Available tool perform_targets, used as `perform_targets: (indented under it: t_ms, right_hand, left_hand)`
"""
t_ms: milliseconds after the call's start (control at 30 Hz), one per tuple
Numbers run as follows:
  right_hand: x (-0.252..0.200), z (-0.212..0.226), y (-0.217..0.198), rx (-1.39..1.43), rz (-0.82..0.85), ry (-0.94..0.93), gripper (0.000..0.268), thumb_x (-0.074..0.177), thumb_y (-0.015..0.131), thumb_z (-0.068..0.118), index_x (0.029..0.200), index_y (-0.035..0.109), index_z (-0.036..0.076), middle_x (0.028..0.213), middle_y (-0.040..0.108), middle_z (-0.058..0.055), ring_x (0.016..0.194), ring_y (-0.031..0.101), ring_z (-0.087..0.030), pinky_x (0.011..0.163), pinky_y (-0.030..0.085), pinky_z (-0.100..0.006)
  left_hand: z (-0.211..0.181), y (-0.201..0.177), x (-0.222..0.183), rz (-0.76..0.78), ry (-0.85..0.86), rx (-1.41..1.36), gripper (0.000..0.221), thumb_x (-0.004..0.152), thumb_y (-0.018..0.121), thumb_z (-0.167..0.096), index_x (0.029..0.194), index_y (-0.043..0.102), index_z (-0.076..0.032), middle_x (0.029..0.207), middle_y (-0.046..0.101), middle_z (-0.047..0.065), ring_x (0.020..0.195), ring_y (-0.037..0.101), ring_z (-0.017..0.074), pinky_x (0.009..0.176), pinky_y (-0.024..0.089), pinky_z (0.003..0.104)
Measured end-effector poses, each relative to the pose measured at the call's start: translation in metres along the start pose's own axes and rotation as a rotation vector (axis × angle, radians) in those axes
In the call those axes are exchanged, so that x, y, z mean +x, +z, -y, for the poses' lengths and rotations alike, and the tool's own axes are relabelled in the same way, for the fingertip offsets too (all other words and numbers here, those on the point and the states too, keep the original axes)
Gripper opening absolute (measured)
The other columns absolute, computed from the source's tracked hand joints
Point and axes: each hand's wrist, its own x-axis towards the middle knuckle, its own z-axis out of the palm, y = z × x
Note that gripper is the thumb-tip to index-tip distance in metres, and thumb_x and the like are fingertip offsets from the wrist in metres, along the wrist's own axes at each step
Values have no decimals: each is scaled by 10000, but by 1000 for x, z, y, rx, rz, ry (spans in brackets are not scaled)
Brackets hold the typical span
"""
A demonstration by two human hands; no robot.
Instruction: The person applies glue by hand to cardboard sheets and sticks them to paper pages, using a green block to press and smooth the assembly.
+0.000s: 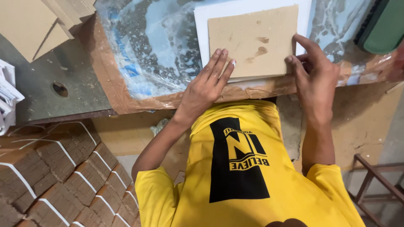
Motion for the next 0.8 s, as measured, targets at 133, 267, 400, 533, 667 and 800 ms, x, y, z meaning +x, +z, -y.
perform_targets:
  t_ms: [133,267,400,533,667,800]
  right_hand:
    - [-5,1,2,32,-4,73,428,1050,710,-16,1465,646,62,916,757,-129,760,707,-112,668,555,-278]
    - [2,15,4,-87,-43,-56,365,1072,729,13,1429,662,44,912,728,-168,691,639,-142,650,514,-311]
    - [10,25,-9,-524,-4,-108,307,982,783,130,1286,778,88,588,631,-187,472,530,-248,505,405,-396]
    - [12,24,-26,-303,6,-49,196,1098,733,177,1261,779,78,615,614,-118,516,540,-182,526,403,-344]
    - [-3,22,-26,-11,-126,-88,218,1108,660,36,1316,726,33,824,704,-67,715,669,-84,627,499,-236]
    - [-33,19,-37,199,-317,-70,241,1122,661,-15,1360,676,15,925,710,-92,760,689,-108,647,523,-226]
  left_hand:
    - [-3,-1,-4,33,-52,-104,691,896,586,163,1537,520,-86,1615,442,142,1512,427,288,1191,510,384]
    - [4,-10,1,94,-85,-162,694,883,567,163,1514,548,-124,1606,463,104,1500,445,268,1096,565,356]
    - [9,-9,3,148,-3,-87,640,883,558,159,1468,586,-97,1580,484,134,1466,477,285,1012,596,338]
    - [20,-6,5,143,153,-5,505,918,603,81,1412,604,-28,1506,545,185,1403,540,316,970,606,335]
    - [30,-19,7,-70,415,350,378,1020,590,4,1397,600,7,1349,664,204,1256,677,292,1020,597,309]
    - [52,-67,-12,-233,-33,352,261,1061,673,-164,1278,695,-21,1102,782,142,693,673,119,511,531,261]
